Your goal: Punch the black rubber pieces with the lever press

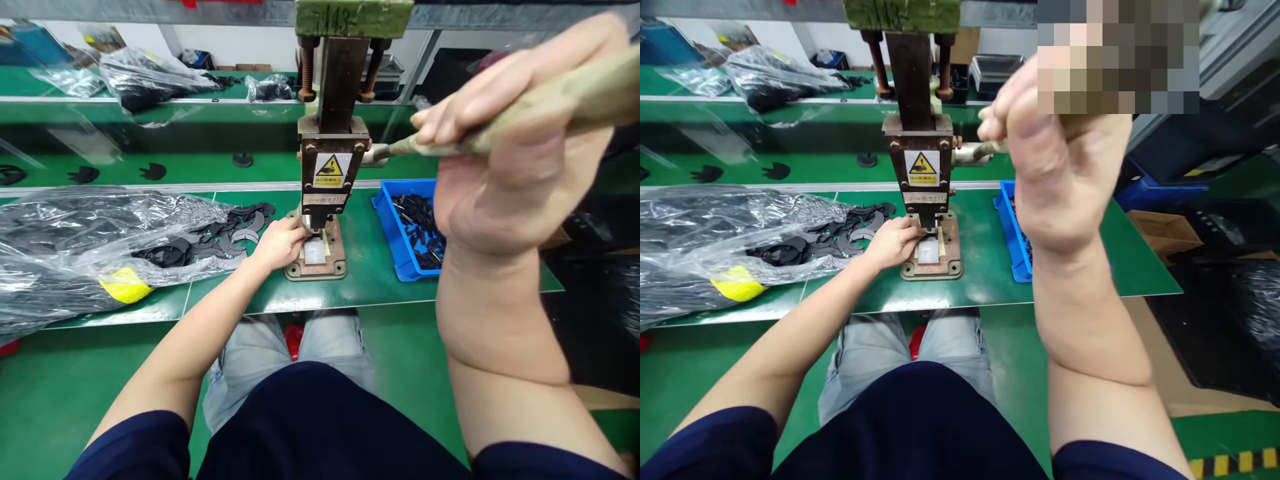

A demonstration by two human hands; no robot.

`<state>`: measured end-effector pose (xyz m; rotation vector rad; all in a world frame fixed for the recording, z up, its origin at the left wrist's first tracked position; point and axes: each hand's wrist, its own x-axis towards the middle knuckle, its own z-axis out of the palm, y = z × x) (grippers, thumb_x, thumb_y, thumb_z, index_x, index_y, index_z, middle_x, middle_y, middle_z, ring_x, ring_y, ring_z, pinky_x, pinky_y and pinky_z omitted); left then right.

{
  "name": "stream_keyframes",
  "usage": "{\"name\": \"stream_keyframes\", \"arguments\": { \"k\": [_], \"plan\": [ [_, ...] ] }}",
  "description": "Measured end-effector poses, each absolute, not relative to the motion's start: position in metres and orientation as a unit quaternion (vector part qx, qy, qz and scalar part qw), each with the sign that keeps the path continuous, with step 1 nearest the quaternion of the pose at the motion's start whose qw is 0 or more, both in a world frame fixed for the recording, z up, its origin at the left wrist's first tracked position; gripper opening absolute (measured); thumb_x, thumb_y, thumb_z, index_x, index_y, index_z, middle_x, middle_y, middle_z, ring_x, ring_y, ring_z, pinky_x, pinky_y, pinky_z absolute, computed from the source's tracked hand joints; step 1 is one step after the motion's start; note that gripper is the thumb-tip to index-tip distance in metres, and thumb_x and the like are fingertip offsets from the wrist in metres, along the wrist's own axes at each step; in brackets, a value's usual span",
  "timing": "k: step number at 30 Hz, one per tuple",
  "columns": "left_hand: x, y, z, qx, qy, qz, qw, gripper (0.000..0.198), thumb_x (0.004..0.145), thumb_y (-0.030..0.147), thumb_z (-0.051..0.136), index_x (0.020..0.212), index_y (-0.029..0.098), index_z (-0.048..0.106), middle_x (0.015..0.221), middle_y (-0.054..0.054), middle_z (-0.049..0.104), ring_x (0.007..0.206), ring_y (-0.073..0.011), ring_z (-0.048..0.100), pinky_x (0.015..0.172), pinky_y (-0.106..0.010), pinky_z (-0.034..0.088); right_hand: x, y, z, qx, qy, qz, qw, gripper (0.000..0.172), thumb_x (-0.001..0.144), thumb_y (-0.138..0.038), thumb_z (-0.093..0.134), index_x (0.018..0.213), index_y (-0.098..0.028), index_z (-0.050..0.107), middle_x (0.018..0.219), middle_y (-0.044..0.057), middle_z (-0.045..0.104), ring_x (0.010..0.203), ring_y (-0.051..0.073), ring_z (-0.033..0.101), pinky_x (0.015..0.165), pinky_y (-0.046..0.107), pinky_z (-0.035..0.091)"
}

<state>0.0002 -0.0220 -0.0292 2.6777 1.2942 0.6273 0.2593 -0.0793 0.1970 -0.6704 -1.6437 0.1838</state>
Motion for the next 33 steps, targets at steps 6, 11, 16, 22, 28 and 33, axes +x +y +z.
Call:
{"name": "stream_keyframes", "arguments": {
  "k": [6,11,16,22,28,33],
  "plan": [
    [0.002,-0.023,-0.024,0.888,0.412,0.193,0.062,0.031,0.105,0.023,0.052,0.117,0.023,0.080,0.117,-0.013,0.073,0.110,-0.0290,0.068,0.093,-0.045,0.054,0.263,-0.107,0.138,-0.288,-0.719,0.090,0.625,0.038,0.092,-0.067,0.066,0.080,-0.031,0.062,0.076,-0.001,0.060,0.085,0.022,0.072,0.108,0.065,0.064],
    [0.002,-0.023,-0.022,0.886,0.413,0.199,0.074,0.031,0.106,0.024,0.050,0.115,0.023,0.079,0.119,-0.012,0.074,0.112,-0.0286,0.068,0.094,-0.046,0.054,0.276,-0.121,0.114,-0.240,-0.736,0.069,0.629,0.013,0.084,-0.056,0.074,0.085,-0.043,0.072,0.076,-0.003,0.066,0.097,0.029,0.076,0.113,0.076,0.056],
    [0.004,-0.025,-0.022,0.883,0.422,0.196,0.069,0.029,0.107,0.027,0.051,0.115,0.025,0.080,0.121,-0.012,0.074,0.113,-0.0285,0.069,0.095,-0.046,0.054,0.279,-0.133,0.083,-0.288,-0.759,0.050,0.582,0.011,0.075,-0.035,0.073,0.074,-0.045,0.071,0.063,-0.008,0.065,0.072,0.028,0.073,0.110,0.072,0.058],
    [-0.014,-0.022,-0.015,0.879,0.439,0.178,0.062,0.034,0.109,0.031,0.048,0.126,0.024,0.077,0.125,-0.012,0.075,0.115,-0.0286,0.069,0.098,-0.045,0.054,0.277,-0.129,0.051,-0.300,-0.722,0.011,0.623,0.026,0.070,-0.032,0.073,0.079,-0.056,0.076,0.063,-0.007,0.067,0.067,0.031,0.069,0.102,0.074,0.058],
    [-0.115,0.002,-0.019,0.822,0.560,0.104,0.007,0.044,0.098,0.032,0.065,0.139,0.017,0.071,0.138,-0.015,0.074,0.127,-0.0352,0.064,0.112,-0.049,0.048,0.267,-0.127,0.050,-0.312,-0.685,0.025,0.657,0.017,0.079,-0.045,0.071,0.082,-0.061,0.076,0.060,-0.006,0.065,0.068,0.029,0.068,0.104,0.075,0.055],
    [-0.151,0.011,-0.035,0.814,0.579,0.013,0.029,0.052,0.088,0.041,0.076,0.137,0.022,0.072,0.131,-0.014,0.076,0.123,-0.0363,0.066,0.106,-0.047,0.051,0.261,-0.132,0.050,-0.337,-0.669,0.027,0.662,0.020,0.082,-0.045,0.067,0.086,-0.063,0.076,0.065,-0.004,0.067,0.072,0.030,0.066,0.101,0.079,0.051]
  ]
}}
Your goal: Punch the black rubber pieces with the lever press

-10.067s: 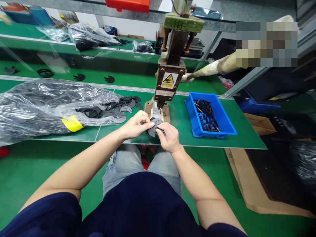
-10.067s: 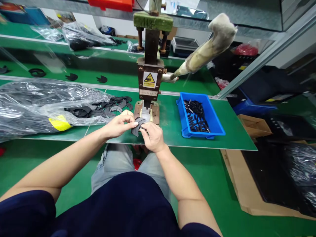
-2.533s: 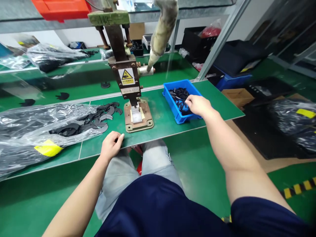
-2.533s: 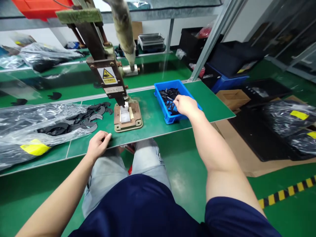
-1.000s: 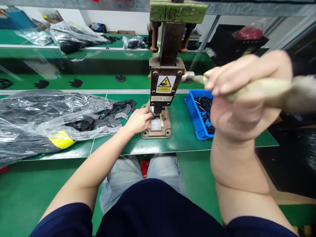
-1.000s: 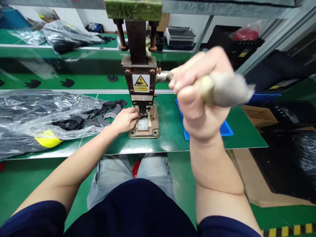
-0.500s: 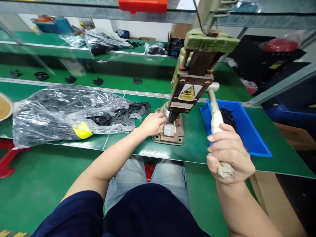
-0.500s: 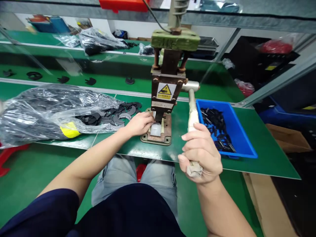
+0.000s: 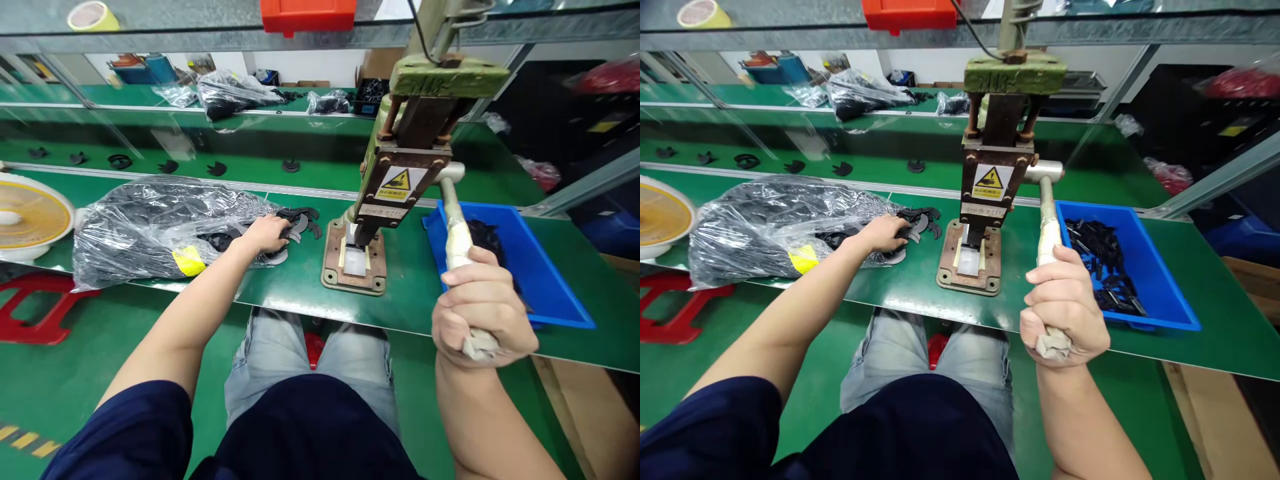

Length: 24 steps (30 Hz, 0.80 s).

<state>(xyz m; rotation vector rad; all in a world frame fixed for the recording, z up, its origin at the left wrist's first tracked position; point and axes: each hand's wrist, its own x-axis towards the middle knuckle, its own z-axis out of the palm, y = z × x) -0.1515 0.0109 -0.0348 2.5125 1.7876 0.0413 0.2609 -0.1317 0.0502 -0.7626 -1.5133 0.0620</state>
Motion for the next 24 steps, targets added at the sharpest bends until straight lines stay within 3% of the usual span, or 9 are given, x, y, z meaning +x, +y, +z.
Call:
{"name": "stream_keyframes", "arguments": {
  "k": [9,14,17,20,24],
  "plan": [
    [-0.138,0.006,-0.013,0.823,0.548,0.118,0.096,0.020,0.092,0.036,0.067,0.103,0.026,0.081,0.100,-0.007,0.074,0.102,-0.0267,0.070,0.094,-0.038,0.054,0.261,-0.132,0.050,-0.347,-0.678,0.017,0.648,0.011,0.084,-0.051,0.063,0.084,-0.057,0.072,0.059,-0.003,0.059,0.073,0.031,0.069,0.106,0.076,0.054],
    [-0.111,-0.021,0.006,0.750,0.570,0.248,0.227,0.027,0.101,0.048,0.062,0.110,0.026,0.074,0.078,0.000,0.071,0.072,-0.0195,0.068,0.073,-0.033,0.054,0.265,-0.134,0.043,-0.362,-0.672,0.015,0.645,0.006,0.081,-0.052,0.065,0.077,-0.050,0.069,0.058,-0.003,0.061,0.075,0.031,0.071,0.106,0.074,0.056],
    [-0.082,-0.029,0.002,0.707,0.525,0.326,0.344,0.034,0.103,0.056,0.061,0.107,0.023,0.068,0.082,0.000,0.073,0.072,-0.0173,0.070,0.071,-0.031,0.056,0.267,-0.134,0.040,-0.372,-0.670,0.011,0.642,0.020,0.081,-0.054,0.065,0.066,-0.041,0.062,0.058,-0.004,0.061,0.075,0.029,0.072,0.106,0.072,0.058],
    [-0.053,-0.025,-0.009,0.652,0.499,0.378,0.427,0.038,0.094,0.055,0.077,0.100,0.021,0.061,0.077,0.002,0.068,0.065,-0.0143,0.068,0.066,-0.028,0.056,0.267,-0.130,0.042,-0.338,-0.685,0.005,0.645,0.023,0.084,-0.048,0.067,0.066,-0.035,0.060,0.061,-0.005,0.063,0.078,0.025,0.073,0.110,0.069,0.057],
    [-0.020,-0.017,-0.017,0.578,0.496,0.403,0.506,0.047,0.081,0.040,0.093,0.103,0.020,0.056,0.070,0.006,0.065,0.054,-0.0104,0.062,0.058,-0.024,0.053,0.263,-0.122,0.046,-0.213,-0.698,0.004,0.683,0.019,0.083,-0.029,0.072,0.069,-0.027,0.059,0.068,-0.007,0.063,0.081,0.017,0.071,0.110,0.060,0.058]
  ]
}}
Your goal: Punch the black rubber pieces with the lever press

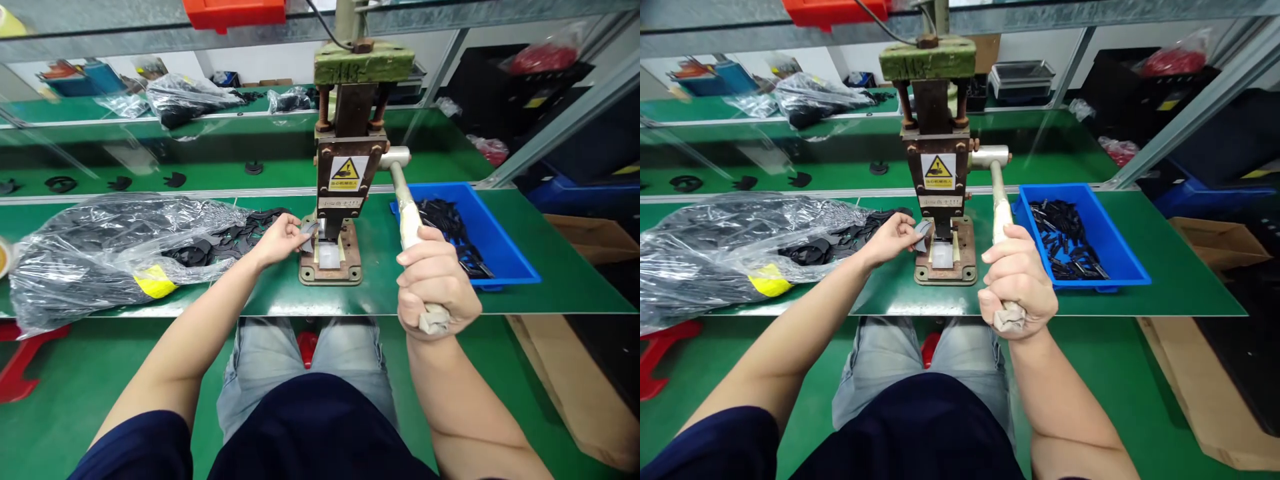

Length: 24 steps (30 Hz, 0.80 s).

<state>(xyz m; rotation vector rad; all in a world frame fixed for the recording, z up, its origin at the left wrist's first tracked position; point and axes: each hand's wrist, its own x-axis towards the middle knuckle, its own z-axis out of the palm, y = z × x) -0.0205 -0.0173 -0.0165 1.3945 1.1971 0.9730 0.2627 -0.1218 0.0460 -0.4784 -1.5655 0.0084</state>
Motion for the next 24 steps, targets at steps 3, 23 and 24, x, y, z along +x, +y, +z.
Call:
{"name": "stream_keyframes", "arguments": {
  "k": [3,23,24],
  "plan": [
    [-0.005,-0.016,-0.014,0.559,0.501,0.365,0.551,0.040,0.084,0.036,0.092,0.096,0.017,0.060,0.068,0.001,0.070,0.054,-0.0106,0.065,0.057,-0.023,0.052,0.261,-0.119,0.047,-0.204,-0.694,0.011,0.691,0.021,0.085,-0.027,0.072,0.068,-0.027,0.059,0.070,-0.006,0.064,0.083,0.017,0.071,0.111,0.058,0.058],
    [0.024,0.006,0.003,0.554,0.588,0.204,0.553,0.032,0.089,0.027,0.086,0.083,0.020,0.056,0.053,0.006,0.056,0.041,-0.0094,0.056,0.043,-0.019,0.038,0.259,-0.123,0.047,-0.187,-0.691,0.031,0.697,0.029,0.093,-0.029,0.071,0.069,-0.021,0.057,0.073,-0.005,0.064,0.088,0.016,0.071,0.112,0.059,0.055],
    [0.026,0.007,0.005,0.552,0.593,0.196,0.552,0.031,0.089,0.025,0.086,0.083,0.020,0.056,0.053,0.006,0.056,0.041,-0.0091,0.055,0.043,-0.018,0.037,0.258,-0.123,0.047,-0.190,-0.689,0.030,0.699,0.030,0.094,-0.030,0.070,0.068,-0.022,0.057,0.072,-0.005,0.063,0.087,0.015,0.071,0.112,0.059,0.055]
  ]
}}
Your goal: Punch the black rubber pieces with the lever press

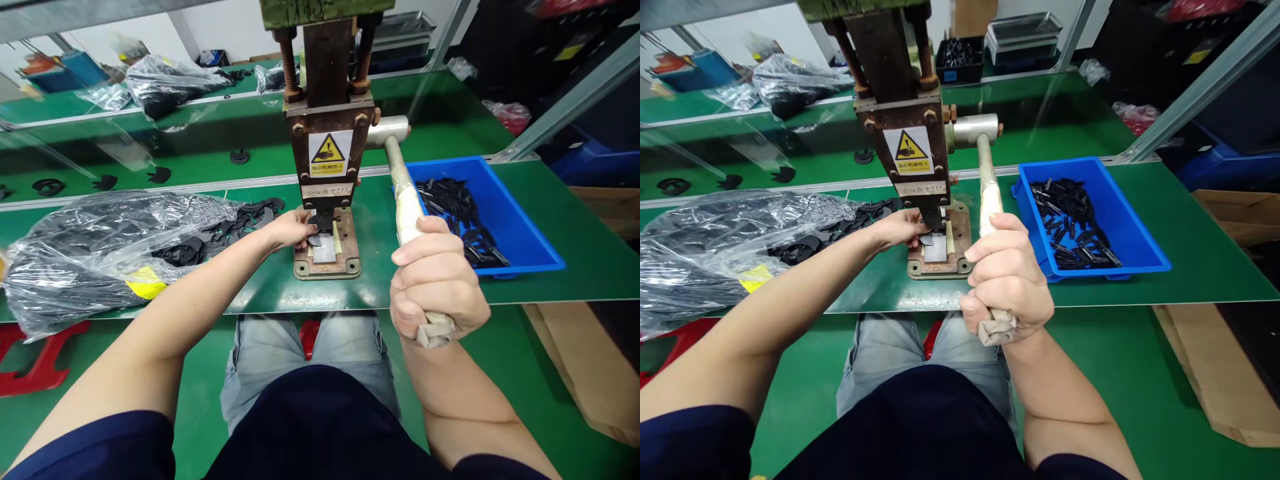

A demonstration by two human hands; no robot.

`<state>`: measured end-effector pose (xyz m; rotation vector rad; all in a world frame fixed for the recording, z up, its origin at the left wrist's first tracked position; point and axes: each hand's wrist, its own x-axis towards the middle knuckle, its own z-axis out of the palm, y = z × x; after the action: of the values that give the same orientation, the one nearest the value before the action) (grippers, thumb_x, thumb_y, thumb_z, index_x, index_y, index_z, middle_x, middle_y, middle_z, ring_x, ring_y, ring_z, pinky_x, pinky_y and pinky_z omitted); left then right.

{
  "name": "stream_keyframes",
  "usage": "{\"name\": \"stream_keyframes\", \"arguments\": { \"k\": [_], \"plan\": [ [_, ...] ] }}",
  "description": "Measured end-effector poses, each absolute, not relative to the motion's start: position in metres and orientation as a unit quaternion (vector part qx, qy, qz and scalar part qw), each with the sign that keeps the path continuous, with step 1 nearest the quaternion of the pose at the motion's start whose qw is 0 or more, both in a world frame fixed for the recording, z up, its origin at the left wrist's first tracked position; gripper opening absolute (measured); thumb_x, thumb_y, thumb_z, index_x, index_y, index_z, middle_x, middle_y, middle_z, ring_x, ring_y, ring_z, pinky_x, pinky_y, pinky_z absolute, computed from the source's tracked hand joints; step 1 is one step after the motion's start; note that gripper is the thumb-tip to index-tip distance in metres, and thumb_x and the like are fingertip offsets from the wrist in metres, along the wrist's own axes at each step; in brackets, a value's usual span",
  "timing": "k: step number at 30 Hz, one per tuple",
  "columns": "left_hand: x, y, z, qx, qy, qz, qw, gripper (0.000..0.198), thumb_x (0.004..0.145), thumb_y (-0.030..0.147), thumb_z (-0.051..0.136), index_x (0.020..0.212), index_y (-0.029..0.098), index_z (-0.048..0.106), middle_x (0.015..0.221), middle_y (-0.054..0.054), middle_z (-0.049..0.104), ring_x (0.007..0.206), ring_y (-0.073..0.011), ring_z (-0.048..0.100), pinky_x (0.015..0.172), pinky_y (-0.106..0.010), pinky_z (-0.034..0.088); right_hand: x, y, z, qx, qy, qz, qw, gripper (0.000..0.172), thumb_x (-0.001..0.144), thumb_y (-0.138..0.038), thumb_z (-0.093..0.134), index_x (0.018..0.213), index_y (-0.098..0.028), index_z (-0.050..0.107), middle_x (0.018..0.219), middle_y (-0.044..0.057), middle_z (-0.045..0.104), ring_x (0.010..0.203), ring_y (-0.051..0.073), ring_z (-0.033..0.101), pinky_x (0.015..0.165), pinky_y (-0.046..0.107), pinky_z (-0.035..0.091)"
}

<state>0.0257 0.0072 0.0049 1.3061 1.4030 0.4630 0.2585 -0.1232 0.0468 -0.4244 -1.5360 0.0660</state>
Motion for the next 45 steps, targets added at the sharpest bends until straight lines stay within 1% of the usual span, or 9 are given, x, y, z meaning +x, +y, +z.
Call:
{"name": "stream_keyframes", "arguments": {
  "k": [7,12,16,19,23,26,34,40,45],
  "plan": [
    [0.031,-0.002,0.008,0.531,0.593,0.197,0.572,0.018,0.095,0.026,0.078,0.095,0.019,0.061,0.056,0.004,0.059,0.043,-0.0108,0.057,0.045,-0.019,0.043,0.261,-0.123,0.047,-0.214,-0.695,0.020,0.686,0.027,0.091,-0.034,0.071,0.068,-0.026,0.058,0.071,-0.008,0.064,0.085,0.016,0.072,0.111,0.059,0.058],
    [-0.019,0.000,0.012,0.525,0.488,0.306,0.627,0.021,0.093,0.032,0.077,0.104,0.017,0.068,0.101,-0.010,0.078,0.067,-0.0134,0.071,0.058,-0.024,0.054,0.259,-0.115,0.046,-0.177,-0.685,-0.011,0.707,0.035,0.091,-0.037,0.074,0.064,-0.023,0.057,0.067,-0.006,0.062,0.080,0.014,0.071,0.107,0.056,0.058],
    [-0.093,0.006,0.010,0.579,0.592,0.368,0.423,0.022,0.092,0.036,0.075,0.104,0.018,0.072,0.100,-0.008,0.078,0.074,-0.0145,0.067,0.065,-0.026,0.052,0.256,-0.110,0.043,-0.178,-0.673,-0.007,0.718,0.038,0.091,-0.038,0.074,0.061,-0.022,0.056,0.065,-0.006,0.060,0.079,0.013,0.070,0.106,0.056,0.058],
    [-0.126,0.006,0.001,0.656,0.651,0.267,0.274,0.021,0.091,0.033,0.072,0.105,0.019,0.076,0.101,-0.008,0.079,0.085,-0.0204,0.069,0.080,-0.033,0.055,0.255,-0.110,0.042,-0.181,-0.664,-0.003,0.725,0.040,0.091,-0.041,0.075,0.061,-0.023,0.055,0.064,-0.007,0.059,0.079,0.013,0.070,0.105,0.056,0.058],
    [-0.118,0.014,-0.011,0.798,0.583,0.107,0.110,0.035,0.092,0.028,0.069,0.125,0.021,0.077,0.130,-0.012,0.076,0.115,-0.0303,0.066,0.107,-0.044,0.049,0.256,-0.112,0.044,-0.189,-0.669,-0.002,0.719,0.038,0.090,-0.040,0.075,0.062,-0.023,0.056,0.065,-0.006,0.060,0.079,0.014,0.070,0.104,0.056,0.057],
    [-0.094,0.028,-0.014,0.850,0.525,0.028,0.042,0.047,0.091,0.023,0.067,0.138,0.022,0.074,0.145,-0.013,0.070,0.130,-0.0354,0.059,0.111,-0.047,0.044,0.257,-0.114,0.046,-0.196,-0.673,-0.001,0.714,0.035,0.088,-0.040,0.075,0.063,-0.024,0.058,0.064,-0.006,0.061,0.078,0.015,0.070,0.103,0.057,0.058],
    [-0.065,0.052,-0.012,0.875,0.481,-0.050,0.011,0.039,0.096,0.024,0.059,0.129,0.018,0.078,0.130,-0.018,0.076,0.124,-0.0352,0.063,0.105,-0.046,0.043,0.259,-0.113,0.047,-0.185,-0.685,-0.005,0.704,0.026,0.085,-0.032,0.073,0.065,-0.024,0.059,0.065,-0.005,0.063,0.077,0.016,0.070,0.104,0.058,0.058],
    [-0.083,0.046,-0.018,0.838,0.533,0.103,0.045,0.034,0.105,0.033,0.051,0.120,0.017,0.077,0.114,-0.017,0.079,0.113,-0.0326,0.070,0.103,-0.044,0.048,0.258,-0.113,0.047,-0.183,-0.687,-0.012,0.704,0.025,0.086,-0.029,0.072,0.066,-0.023,0.057,0.066,-0.005,0.061,0.078,0.016,0.069,0.104,0.058,0.057],
    [-0.091,0.035,-0.016,0.697,0.593,0.337,0.222,0.027,0.104,0.034,0.056,0.124,0.020,0.067,0.107,-0.008,0.076,0.093,-0.0217,0.074,0.088,-0.034,0.056,0.255,-0.114,0.048,-0.182,-0.682,-0.008,0.708,0.027,0.088,-0.033,0.072,0.067,-0.023,0.057,0.066,-0.005,0.061,0.078,0.015,0.068,0.105,0.057,0.057]
  ]
}}
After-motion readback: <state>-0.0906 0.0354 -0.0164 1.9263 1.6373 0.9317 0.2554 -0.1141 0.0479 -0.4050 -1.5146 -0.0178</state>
